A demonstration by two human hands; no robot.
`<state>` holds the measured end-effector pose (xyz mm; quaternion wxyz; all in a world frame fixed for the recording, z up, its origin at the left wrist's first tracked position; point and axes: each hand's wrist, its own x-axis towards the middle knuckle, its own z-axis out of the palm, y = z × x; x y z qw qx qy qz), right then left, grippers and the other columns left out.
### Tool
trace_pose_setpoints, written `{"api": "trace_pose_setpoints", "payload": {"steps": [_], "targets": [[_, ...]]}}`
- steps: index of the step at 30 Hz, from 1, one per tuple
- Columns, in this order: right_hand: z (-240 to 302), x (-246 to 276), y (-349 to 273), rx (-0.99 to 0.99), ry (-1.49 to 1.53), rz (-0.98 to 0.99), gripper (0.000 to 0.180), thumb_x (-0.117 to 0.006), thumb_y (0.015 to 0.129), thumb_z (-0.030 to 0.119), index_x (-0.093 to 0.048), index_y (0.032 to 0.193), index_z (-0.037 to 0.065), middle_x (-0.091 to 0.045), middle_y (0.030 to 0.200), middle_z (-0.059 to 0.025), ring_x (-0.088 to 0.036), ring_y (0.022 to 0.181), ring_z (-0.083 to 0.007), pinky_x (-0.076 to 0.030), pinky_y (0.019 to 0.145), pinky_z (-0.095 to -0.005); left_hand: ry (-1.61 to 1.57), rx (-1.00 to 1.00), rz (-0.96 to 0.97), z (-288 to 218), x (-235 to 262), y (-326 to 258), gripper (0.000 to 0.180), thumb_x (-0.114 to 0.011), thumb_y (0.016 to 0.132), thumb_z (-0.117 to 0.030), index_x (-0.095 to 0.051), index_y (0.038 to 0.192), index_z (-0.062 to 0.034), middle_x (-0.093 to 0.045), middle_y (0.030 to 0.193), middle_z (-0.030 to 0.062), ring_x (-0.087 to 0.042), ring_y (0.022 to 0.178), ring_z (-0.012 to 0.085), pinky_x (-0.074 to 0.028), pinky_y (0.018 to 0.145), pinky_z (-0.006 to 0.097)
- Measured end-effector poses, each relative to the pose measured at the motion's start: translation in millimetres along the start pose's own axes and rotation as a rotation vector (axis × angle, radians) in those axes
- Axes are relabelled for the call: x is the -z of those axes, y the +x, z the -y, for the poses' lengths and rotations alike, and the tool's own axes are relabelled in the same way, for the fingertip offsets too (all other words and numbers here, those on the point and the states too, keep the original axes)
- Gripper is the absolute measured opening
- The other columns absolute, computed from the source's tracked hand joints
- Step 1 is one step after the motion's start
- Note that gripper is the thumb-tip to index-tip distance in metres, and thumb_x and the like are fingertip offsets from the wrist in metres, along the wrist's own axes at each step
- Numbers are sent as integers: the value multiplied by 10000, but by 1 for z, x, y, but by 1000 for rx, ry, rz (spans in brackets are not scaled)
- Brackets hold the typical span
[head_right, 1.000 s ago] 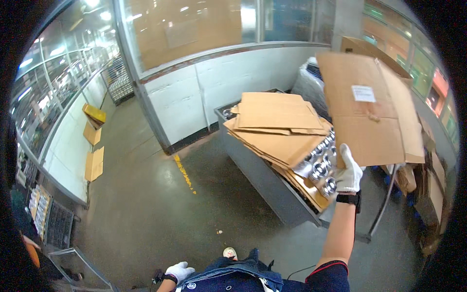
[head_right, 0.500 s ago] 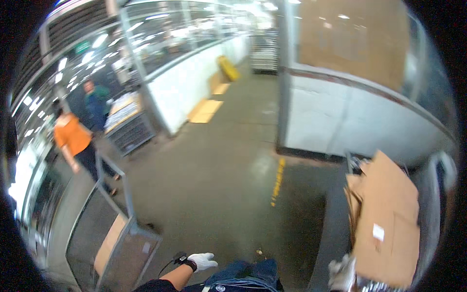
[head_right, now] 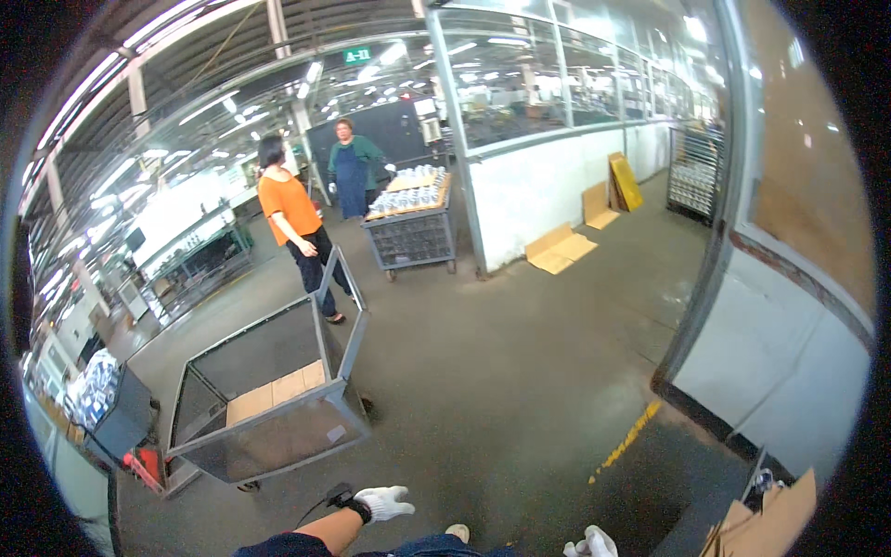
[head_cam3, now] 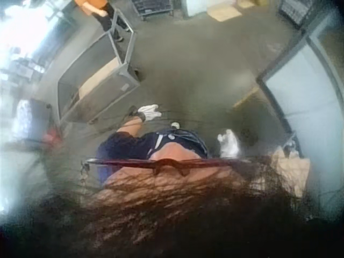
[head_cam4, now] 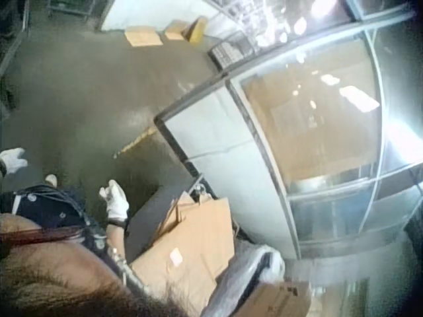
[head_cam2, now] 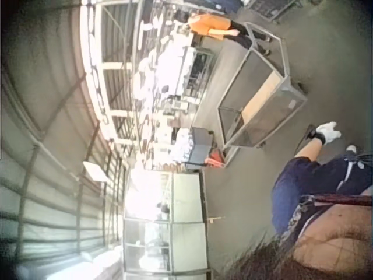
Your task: Operating a control panel, moving cages of metal pistons, and discarding flattened cardboard into a scrap bin.
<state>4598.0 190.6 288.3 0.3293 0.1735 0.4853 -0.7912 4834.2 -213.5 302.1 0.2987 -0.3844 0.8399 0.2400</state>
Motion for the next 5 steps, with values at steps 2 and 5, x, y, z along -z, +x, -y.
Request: {"api": "trace_pose_setpoints", "payload": {"steps": [2, 5], "targets": [[-20, 7, 35, 87, -123, 135, 404, -658, 956, 168, -552, 1319, 24, -650, 1210, -147, -664, 916, -215, -576, 841, -455, -42, 95, -25, 14, 11, -5, 833, -524, 881, -645, -404, 1501, -103, -488, 1486, 165, -476, 1363, 331, -375, 1120, 392], [-17, -40, 88, -61, -201, 122, 197, -744, 846, 258, -657, 962, 125, -621, 849, -17, -554, 561, -218, -573, 561, -459, -157, 200, -130, 46, 21, 3, 804, -551, 869, -624, -420, 1499, -141, -500, 1469, 185, -486, 1359, 319, -382, 1121, 406]]}}
